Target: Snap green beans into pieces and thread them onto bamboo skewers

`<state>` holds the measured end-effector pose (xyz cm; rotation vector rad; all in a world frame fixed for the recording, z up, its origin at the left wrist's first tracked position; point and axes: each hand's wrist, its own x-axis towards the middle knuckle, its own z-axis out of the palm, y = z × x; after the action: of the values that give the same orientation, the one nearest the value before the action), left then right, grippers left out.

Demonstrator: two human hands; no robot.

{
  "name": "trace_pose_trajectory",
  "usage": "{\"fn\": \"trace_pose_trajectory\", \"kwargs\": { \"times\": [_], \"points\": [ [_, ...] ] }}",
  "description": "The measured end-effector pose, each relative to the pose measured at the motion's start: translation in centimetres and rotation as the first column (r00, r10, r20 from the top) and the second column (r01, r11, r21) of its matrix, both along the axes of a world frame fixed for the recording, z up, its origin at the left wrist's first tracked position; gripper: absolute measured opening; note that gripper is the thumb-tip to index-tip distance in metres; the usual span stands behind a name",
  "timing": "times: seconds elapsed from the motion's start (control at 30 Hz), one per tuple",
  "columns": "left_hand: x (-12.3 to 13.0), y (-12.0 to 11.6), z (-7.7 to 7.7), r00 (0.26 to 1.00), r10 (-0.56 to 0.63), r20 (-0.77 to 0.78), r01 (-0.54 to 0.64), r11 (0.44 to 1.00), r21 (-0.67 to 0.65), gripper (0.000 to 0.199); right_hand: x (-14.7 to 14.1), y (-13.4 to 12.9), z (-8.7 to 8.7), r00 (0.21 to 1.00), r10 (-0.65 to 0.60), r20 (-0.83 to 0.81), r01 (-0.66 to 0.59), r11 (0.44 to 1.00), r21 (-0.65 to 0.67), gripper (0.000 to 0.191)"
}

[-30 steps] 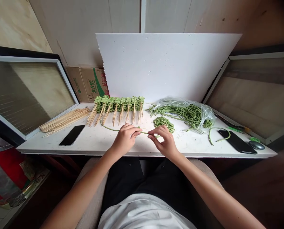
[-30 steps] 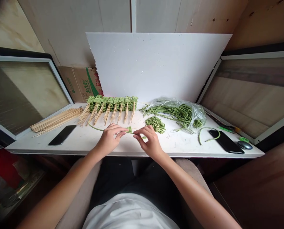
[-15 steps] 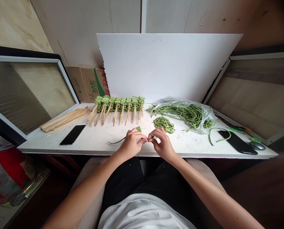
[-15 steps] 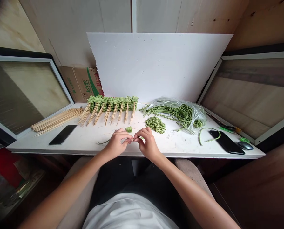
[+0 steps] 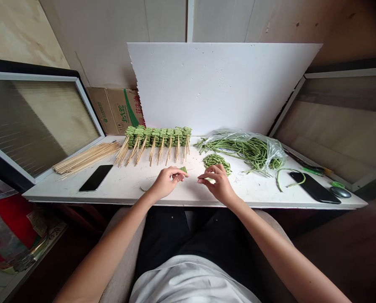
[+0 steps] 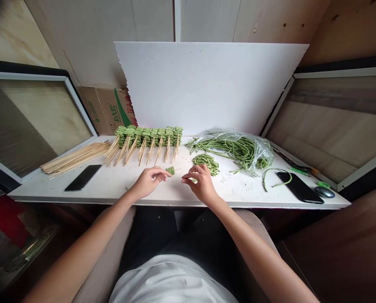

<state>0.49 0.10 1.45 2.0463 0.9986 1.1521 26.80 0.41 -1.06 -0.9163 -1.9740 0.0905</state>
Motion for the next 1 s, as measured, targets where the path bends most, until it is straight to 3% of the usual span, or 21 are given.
{"fn": "trace_pose_trajectory", "kwargs": {
  "times": [0.1, 0.23, 0.47, 0.67, 0.9, 1.0],
  "points": [
    [0.2, -0.1, -0.5, 0.998, -0.005, -0.065, 0.006, 1.0, 0.006, 0.026, 1.6, 2.1, -2.2, 0.992, -0.057, 0.109, 0.055, 0.998, 0.02, 0.014],
    [0.7, 0.0, -1.5, 0.997, -0.03, -0.066, 0.03, 0.999, 0.011, 0.023, 2.8, 3.5, -3.5, 0.987, 0.02, 0.158, -0.021, 1.0, 0.004, 0.015],
    [1.4, 0.0, -2.1, 0.99, 0.14, -0.029, -0.14, 0.99, 0.004, 0.027, 1.4, 1.3, -0.5, 0.999, 0.029, -0.034, -0.029, 0.999, -0.012, 0.021],
    [2.5, -0.9, -2.0, 0.993, 0.115, 0.006, -0.115, 0.991, 0.07, 0.03, -1.4, -1.3, 0.0, 0.973, 0.217, -0.075, -0.226, 0.962, -0.153, 0.025],
    [1.9, -0.7, -1.5, 0.994, 0.108, -0.03, -0.104, 0.988, 0.117, 0.015, -1.0, -0.8, 0.3, 0.986, 0.082, -0.147, -0.091, 0.994, -0.058, 0.019],
    [1.9, -0.8, -1.2, 0.994, 0.106, -0.037, -0.099, 0.983, 0.153, 0.014, -1.2, -1.1, 0.6, 0.986, 0.11, -0.123, -0.116, 0.992, -0.044, 0.018]
  ]
}}
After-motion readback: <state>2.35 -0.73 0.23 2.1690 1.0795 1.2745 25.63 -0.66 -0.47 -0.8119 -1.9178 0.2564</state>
